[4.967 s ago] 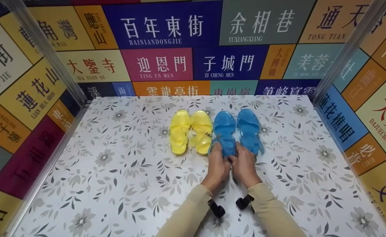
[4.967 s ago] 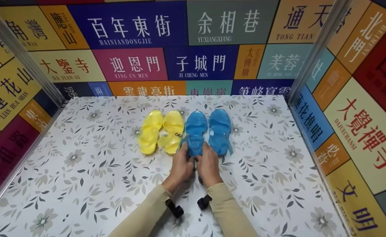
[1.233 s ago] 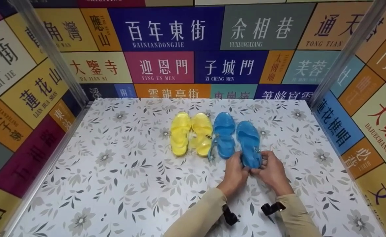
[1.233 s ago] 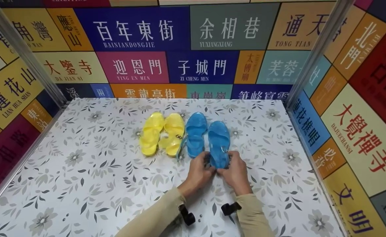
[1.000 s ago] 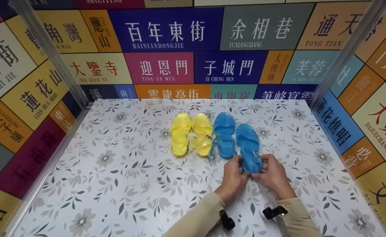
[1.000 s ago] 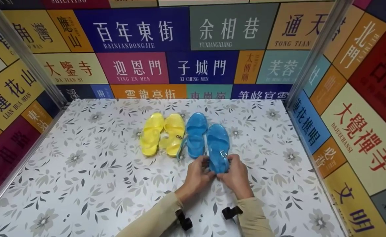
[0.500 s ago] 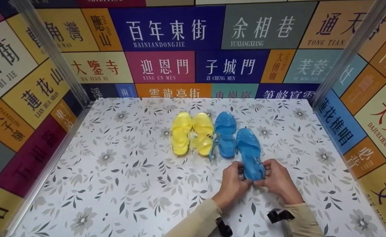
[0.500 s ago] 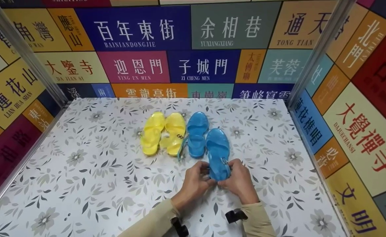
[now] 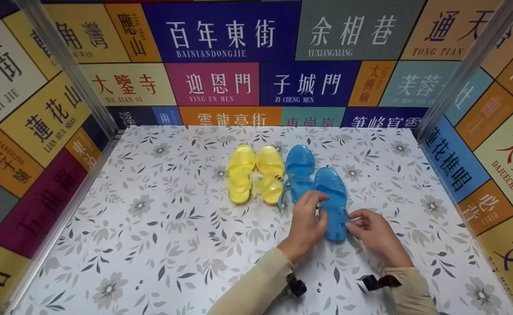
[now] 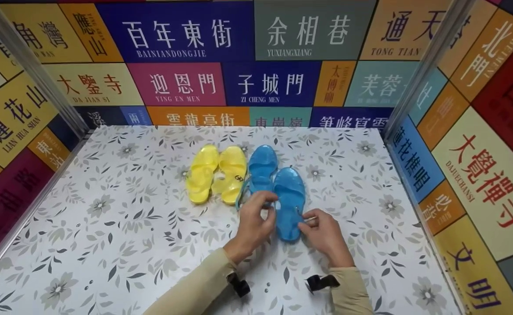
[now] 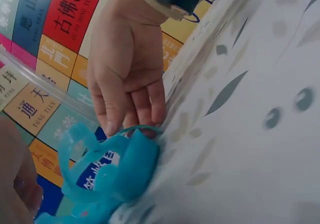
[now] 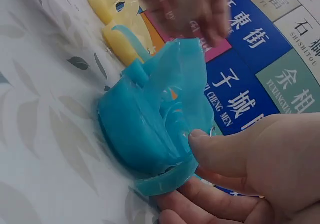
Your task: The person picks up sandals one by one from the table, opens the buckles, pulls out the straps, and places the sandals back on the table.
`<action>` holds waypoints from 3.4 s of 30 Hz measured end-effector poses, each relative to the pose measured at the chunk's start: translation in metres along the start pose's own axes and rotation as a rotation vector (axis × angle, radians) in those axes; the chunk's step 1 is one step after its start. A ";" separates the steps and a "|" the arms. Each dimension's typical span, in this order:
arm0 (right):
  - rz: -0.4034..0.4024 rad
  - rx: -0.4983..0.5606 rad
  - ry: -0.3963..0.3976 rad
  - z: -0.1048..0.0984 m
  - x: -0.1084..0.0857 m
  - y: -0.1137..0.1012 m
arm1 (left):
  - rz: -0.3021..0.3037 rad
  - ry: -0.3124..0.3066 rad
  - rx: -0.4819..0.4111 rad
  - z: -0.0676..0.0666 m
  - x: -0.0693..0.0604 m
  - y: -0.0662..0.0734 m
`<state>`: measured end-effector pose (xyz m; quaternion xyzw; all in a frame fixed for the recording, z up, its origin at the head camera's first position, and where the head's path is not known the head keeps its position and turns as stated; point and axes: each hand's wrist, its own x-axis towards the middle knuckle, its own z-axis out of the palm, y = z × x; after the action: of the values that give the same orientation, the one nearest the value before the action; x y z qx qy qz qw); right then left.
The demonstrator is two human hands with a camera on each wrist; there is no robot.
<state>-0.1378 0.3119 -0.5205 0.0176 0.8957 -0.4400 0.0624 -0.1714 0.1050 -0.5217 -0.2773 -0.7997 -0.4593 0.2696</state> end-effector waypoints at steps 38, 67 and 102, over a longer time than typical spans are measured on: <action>-0.091 0.035 0.146 0.005 0.003 0.010 | -0.263 -0.525 -0.190 0.041 0.004 -0.039; -0.131 -0.104 0.244 0.008 0.003 0.006 | -0.147 -0.469 0.008 0.047 0.002 -0.030; -0.240 -0.049 0.468 0.023 0.008 0.004 | -0.442 -0.433 -0.252 0.048 0.009 -0.026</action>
<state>-0.1428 0.2962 -0.5381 0.0108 0.8917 -0.4066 -0.1987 -0.2044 0.1386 -0.5517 -0.2195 -0.8160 -0.5324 -0.0494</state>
